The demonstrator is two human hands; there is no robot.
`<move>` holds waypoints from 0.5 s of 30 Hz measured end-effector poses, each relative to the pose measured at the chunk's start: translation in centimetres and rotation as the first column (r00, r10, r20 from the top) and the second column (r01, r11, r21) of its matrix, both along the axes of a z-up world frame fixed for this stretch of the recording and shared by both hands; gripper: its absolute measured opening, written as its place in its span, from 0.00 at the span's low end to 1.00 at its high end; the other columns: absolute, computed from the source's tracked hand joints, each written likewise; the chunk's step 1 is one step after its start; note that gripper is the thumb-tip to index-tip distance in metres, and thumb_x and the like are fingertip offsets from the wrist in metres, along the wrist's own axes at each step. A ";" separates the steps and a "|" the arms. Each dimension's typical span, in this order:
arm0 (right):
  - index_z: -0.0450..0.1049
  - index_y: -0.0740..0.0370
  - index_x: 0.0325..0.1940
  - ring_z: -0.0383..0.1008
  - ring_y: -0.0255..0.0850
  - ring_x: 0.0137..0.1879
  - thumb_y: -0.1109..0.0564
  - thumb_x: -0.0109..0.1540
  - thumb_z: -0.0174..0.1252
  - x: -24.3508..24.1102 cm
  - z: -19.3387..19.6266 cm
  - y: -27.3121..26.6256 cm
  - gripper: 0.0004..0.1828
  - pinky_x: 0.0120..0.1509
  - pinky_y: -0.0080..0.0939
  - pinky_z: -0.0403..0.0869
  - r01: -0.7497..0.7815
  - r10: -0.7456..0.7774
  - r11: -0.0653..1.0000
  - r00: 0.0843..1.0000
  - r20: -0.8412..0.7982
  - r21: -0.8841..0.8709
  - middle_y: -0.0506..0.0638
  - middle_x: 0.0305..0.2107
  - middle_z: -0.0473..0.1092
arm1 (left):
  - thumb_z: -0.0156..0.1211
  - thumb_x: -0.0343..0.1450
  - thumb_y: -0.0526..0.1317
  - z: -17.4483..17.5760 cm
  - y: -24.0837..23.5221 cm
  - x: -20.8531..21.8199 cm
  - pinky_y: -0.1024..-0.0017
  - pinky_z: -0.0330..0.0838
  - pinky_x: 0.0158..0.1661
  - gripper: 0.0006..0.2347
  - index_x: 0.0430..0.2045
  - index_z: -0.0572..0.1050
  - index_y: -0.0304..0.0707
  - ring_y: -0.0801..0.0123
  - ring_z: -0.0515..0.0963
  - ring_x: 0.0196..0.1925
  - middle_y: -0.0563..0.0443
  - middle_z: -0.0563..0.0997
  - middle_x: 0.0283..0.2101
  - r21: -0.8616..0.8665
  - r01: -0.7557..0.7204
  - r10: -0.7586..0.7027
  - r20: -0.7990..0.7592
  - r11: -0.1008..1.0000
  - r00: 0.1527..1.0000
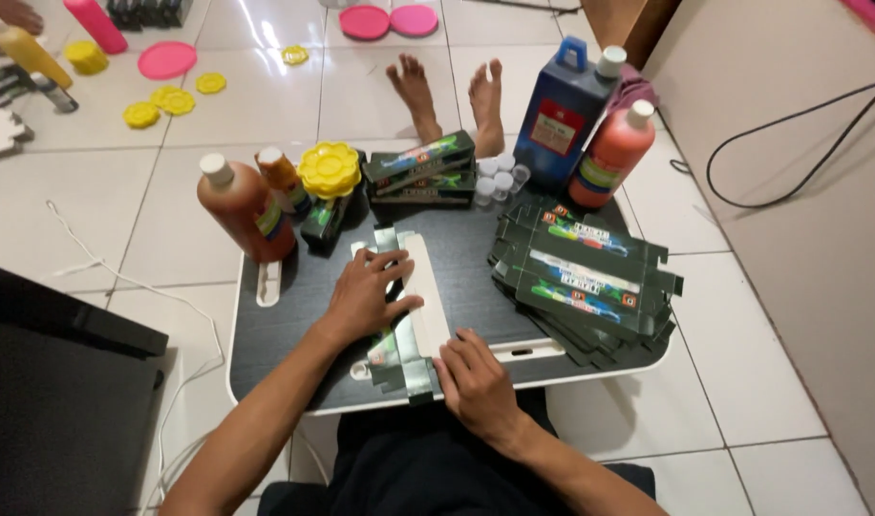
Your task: The person folds flat cardboard pieces into rectangular boxes on a small table. They repeatedly fold the flaps and tuck them to form the box shape, then stack the finished boxes on the table.
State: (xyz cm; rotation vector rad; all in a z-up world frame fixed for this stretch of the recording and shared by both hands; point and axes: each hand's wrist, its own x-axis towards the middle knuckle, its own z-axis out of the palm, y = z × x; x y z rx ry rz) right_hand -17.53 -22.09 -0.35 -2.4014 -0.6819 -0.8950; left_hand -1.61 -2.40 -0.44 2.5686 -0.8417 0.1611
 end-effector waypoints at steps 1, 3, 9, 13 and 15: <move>0.76 0.70 0.43 0.77 0.58 0.51 0.66 0.62 0.63 0.1 0.2 0.0 0.07 0.63 0.54 0.76 0.000 0.000 1.000 1.000 0.006 -0.001 0.59 0.37 0.75 | 0.67 0.66 0.59 -0.1 -0.1 0.0 0.50 0.74 0.42 0.26 0.55 0.78 0.49 0.50 0.68 0.54 0.61 0.75 0.64 -0.001 0.000 0.000 0.006 1.000 1.000; 0.76 0.69 0.41 0.76 0.56 0.48 0.65 0.61 0.65 0.0 0.3 0.1 0.07 0.61 0.53 0.76 0.007 -0.007 1.000 1.000 0.005 -0.019 0.58 0.35 0.75 | 0.68 0.66 0.58 -0.5 0.0 -0.2 0.51 0.71 0.47 0.25 0.54 0.78 0.47 0.49 0.69 0.53 0.59 0.76 0.63 -0.036 0.011 -0.010 0.038 0.999 0.999; 0.77 0.69 0.38 0.78 0.57 0.46 0.66 0.59 0.66 -0.2 0.0 0.3 0.05 0.62 0.56 0.76 0.021 -0.022 1.000 0.999 0.036 0.023 0.59 0.33 0.75 | 0.68 0.66 0.57 -2.6 0.1 0.2 0.48 0.70 0.54 0.26 0.53 0.79 0.43 0.42 0.74 0.50 0.49 0.78 0.59 -0.048 0.067 -0.055 0.232 0.997 0.971; 0.77 0.68 0.36 0.79 0.53 0.46 0.66 0.60 0.66 0.0 0.5 0.3 0.04 0.60 0.54 0.79 0.019 -0.022 0.999 0.998 0.065 0.047 0.57 0.31 0.74 | 0.67 0.67 0.57 -0.5 0.1 -0.2 0.50 0.70 0.48 0.25 0.53 0.77 0.44 0.46 0.70 0.50 0.54 0.76 0.62 0.002 0.052 -0.052 0.136 0.999 0.989; 0.77 0.68 0.35 0.80 0.52 0.44 0.66 0.59 0.67 0.2 0.6 0.3 0.04 0.57 0.53 0.81 0.010 -0.017 0.998 0.995 0.102 0.061 0.56 0.29 0.75 | 0.67 0.67 0.56 -0.1 -0.1 0.0 0.52 0.71 0.46 0.24 0.52 0.77 0.42 0.47 0.70 0.50 0.53 0.76 0.61 0.000 0.060 -0.059 0.160 0.998 0.985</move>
